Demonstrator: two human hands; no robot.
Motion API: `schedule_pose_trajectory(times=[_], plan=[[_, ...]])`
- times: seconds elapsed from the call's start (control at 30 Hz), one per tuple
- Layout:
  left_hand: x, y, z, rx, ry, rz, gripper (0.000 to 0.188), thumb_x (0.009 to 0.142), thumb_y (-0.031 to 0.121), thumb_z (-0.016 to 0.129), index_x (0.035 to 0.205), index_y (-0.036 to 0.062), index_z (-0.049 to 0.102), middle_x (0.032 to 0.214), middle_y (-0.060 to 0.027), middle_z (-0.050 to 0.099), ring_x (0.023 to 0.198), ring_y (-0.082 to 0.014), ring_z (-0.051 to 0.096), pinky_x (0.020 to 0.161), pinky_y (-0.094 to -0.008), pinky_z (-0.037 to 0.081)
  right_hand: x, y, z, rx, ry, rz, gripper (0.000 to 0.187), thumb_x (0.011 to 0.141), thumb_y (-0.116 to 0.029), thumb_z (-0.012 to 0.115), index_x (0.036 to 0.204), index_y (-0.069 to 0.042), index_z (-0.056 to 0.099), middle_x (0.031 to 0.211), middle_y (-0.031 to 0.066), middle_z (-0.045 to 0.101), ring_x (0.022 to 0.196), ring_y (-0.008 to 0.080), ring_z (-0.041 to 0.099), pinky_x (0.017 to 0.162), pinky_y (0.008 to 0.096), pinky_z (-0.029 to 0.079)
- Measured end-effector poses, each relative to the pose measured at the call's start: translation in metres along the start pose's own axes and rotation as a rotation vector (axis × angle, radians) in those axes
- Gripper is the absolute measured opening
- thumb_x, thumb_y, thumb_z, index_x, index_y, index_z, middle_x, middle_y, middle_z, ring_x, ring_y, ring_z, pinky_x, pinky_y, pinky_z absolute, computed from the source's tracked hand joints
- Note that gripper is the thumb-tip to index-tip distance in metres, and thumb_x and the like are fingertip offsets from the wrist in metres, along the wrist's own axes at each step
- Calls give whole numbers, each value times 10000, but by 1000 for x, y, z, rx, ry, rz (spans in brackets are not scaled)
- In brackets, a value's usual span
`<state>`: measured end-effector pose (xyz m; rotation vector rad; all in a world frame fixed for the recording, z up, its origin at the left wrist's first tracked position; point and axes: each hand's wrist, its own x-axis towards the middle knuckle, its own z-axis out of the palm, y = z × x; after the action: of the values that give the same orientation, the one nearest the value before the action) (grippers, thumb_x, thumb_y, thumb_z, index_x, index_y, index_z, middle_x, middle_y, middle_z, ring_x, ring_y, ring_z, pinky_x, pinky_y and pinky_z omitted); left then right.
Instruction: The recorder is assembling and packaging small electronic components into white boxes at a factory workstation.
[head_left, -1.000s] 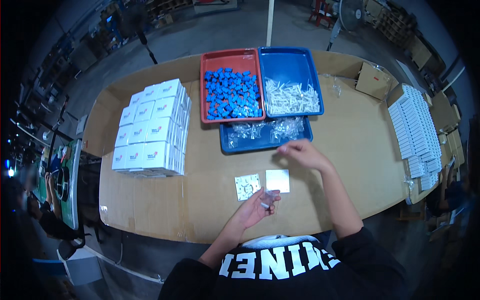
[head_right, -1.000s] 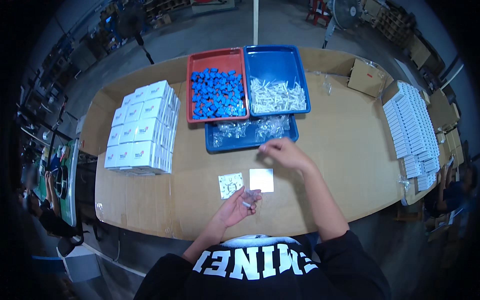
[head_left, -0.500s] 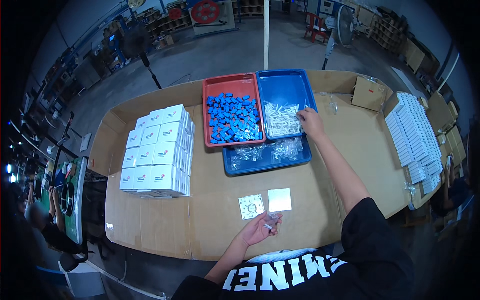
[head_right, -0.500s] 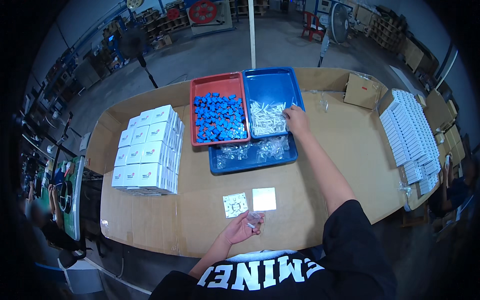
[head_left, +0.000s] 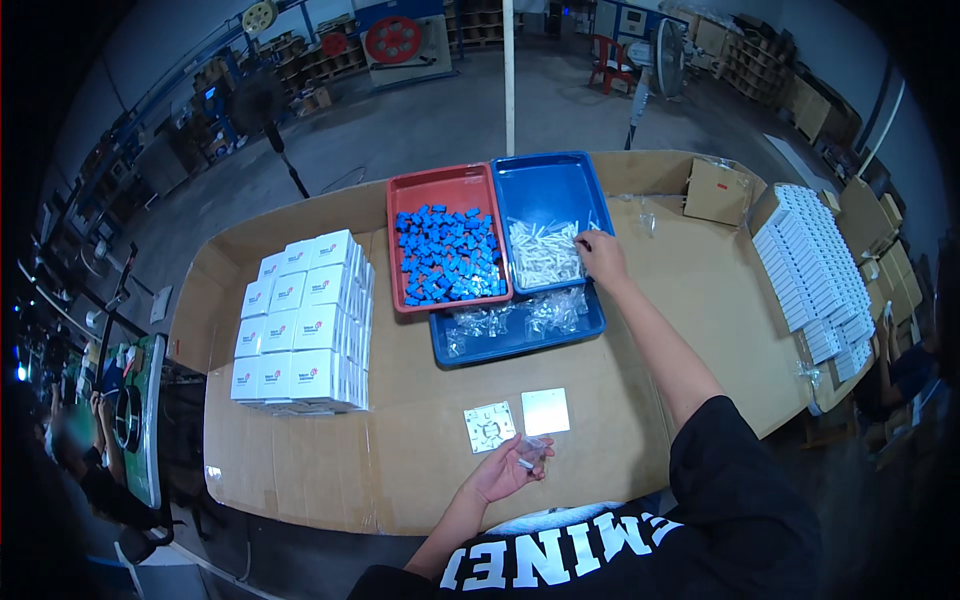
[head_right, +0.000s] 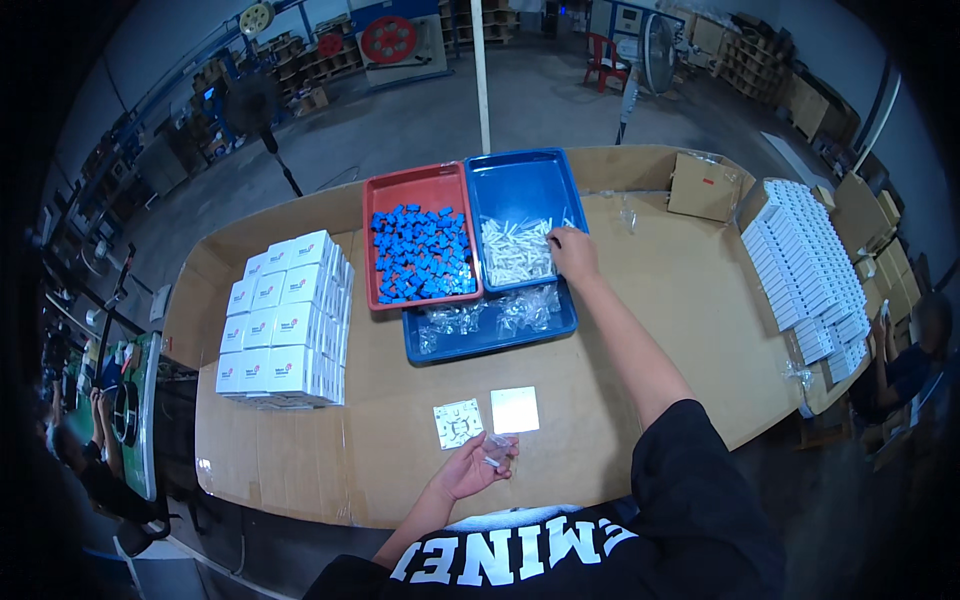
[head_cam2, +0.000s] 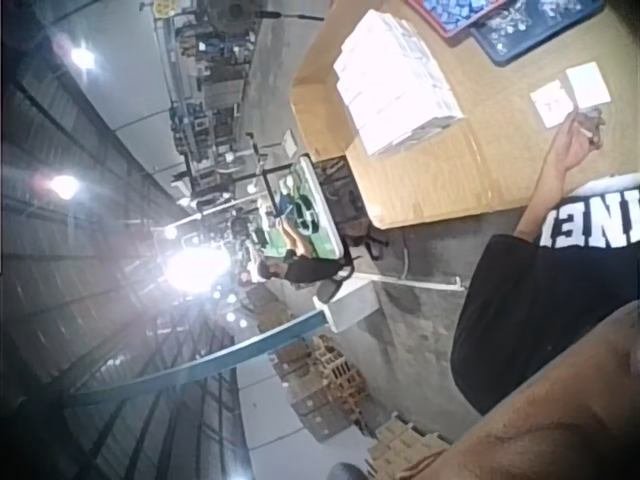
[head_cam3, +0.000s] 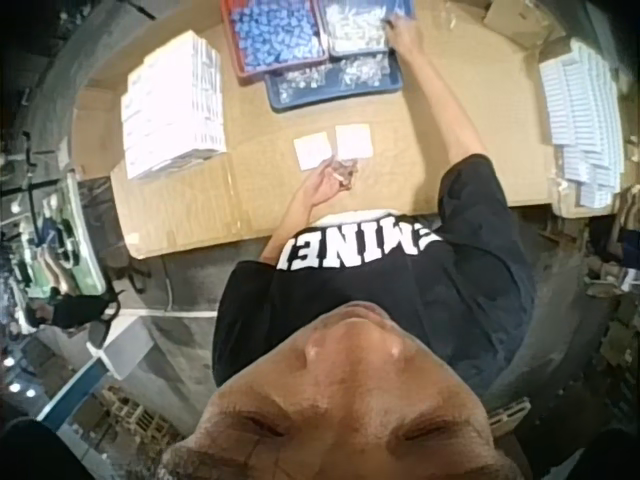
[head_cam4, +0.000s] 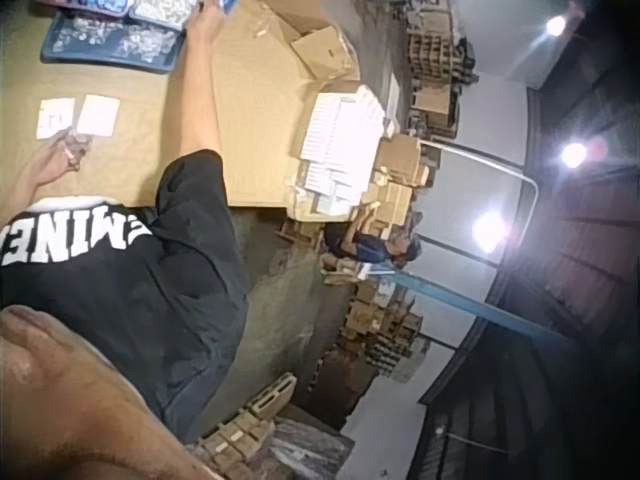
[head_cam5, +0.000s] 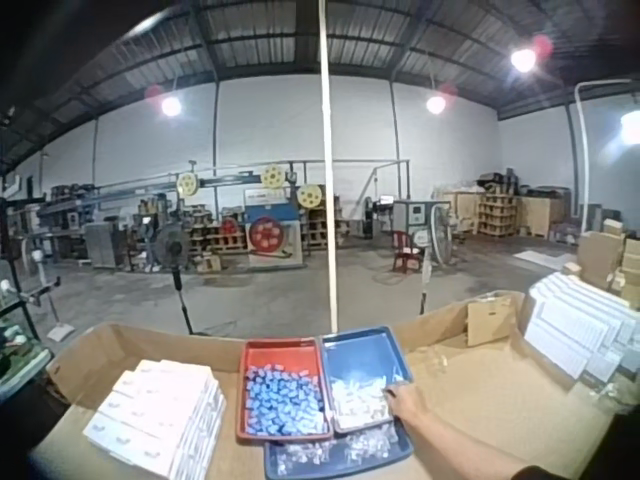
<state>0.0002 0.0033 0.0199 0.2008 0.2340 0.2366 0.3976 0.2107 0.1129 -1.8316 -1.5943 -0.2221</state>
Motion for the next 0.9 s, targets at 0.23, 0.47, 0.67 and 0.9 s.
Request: schedule_pose_trajectory(times=[0.23, 0.47, 0.67, 0.9], plan=[[4, 5, 3, 13, -7, 0, 617, 1109, 472, 354, 1445, -25, 499, 1237, -131, 662, 878, -204, 637, 888, -354, 515, 15, 5, 4, 19, -44, -6, 128, 854, -103, 709, 960, -73, 772, 983, 131, 724, 928, 346, 698, 831, 445, 554], [4, 1, -2, 35, 17, -2, 586, 1107, 427, 404, 1469, -30, 469, 1239, -126, 665, 899, -209, 643, 900, -357, 516, 13, 10, 7, 63, -79, 85, 136, 836, -100, 746, 966, -59, 749, 976, 144, 713, 893, 334, 697, 813, 417, 554], [-3, -7, -2, -15, -39, -12, 578, 1105, 412, 413, 1474, -31, 463, 1248, -131, 660, 910, -212, 663, 916, -373, 524, 2, -18, -34, 884, 209, 433, 153, 925, -126, 752, 1046, -33, 752, 842, 25, 694, 761, 154, 647, 702, 306, 518], [5, -4, -14, -49, -42, 10, 564, 1117, 411, 368, 1497, 0, 438, 1258, -118, 653, 909, -208, 667, 899, -376, 527, -103, -107, -74, 1138, -142, 603, 140, 1008, -138, 676, 1089, -30, 715, 860, -17, 638, 717, 71, 537, 650, 233, 465]])
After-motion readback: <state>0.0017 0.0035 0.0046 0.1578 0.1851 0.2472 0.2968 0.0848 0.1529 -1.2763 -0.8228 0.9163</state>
